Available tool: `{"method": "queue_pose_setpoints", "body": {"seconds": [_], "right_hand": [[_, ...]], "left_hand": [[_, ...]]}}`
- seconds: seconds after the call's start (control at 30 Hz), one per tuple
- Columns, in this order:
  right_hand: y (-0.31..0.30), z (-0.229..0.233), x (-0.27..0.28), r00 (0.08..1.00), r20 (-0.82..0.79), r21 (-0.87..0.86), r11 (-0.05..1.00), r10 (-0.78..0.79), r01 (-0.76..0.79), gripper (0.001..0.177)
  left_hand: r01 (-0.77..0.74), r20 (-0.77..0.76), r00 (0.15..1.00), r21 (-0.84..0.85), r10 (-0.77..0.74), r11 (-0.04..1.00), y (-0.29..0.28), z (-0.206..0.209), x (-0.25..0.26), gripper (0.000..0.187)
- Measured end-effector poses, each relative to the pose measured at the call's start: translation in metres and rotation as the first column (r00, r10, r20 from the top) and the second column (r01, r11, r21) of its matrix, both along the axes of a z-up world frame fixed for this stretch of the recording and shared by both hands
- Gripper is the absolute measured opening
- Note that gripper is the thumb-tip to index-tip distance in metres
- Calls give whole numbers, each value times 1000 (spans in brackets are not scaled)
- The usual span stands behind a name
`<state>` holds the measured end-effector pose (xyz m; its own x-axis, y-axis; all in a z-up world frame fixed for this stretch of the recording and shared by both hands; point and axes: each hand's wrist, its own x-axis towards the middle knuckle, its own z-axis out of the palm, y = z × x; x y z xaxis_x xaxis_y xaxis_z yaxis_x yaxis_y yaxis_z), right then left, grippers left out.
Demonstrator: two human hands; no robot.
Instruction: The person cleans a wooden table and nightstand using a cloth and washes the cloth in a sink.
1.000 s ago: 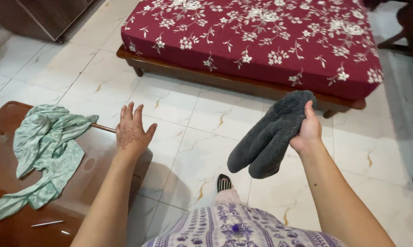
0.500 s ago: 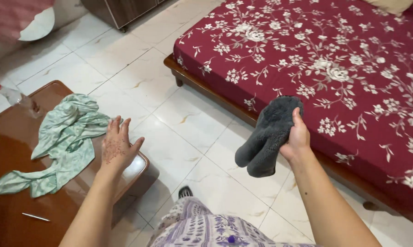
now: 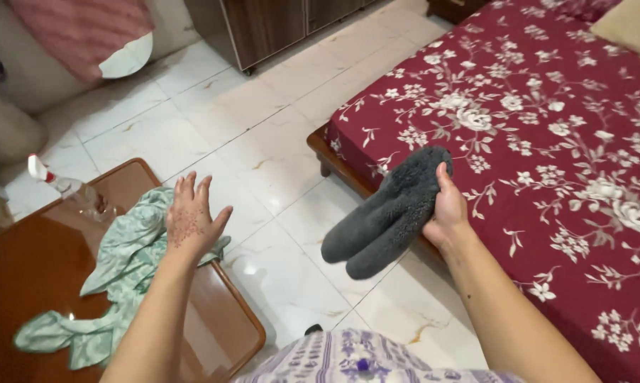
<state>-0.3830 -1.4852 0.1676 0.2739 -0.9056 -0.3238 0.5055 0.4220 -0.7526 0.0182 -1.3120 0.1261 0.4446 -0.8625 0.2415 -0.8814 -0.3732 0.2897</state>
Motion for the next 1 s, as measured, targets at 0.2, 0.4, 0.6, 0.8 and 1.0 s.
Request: {"method": "queue_pose_setpoints", "body": {"seconds": [0.2,0.4,0.6,0.8,1.0], "right_hand": [[-102,-15,85,987,48,-41,988,150,-149,55],[-206,-8,173,961,-24,29,961,274,-274,55],[-338,-2,265,895,58,-34,897,443,-441,55],[-419,-1,350,838,22,3,838,545,-546,57],[-474,-25,453,792,122,-29,799,599,-600,48]], "left_hand": [[-82,-11,997,-48,82,996,-48,2,56,79],[-241,-34,970,-24,240,970,-101,-4,102,80],[-394,3,919,-59,395,917,-164,17,163,78],[-524,-12,851,6,524,851,-200,5,187,81],[-597,-36,799,76,600,799,-225,-4,244,82]]}}
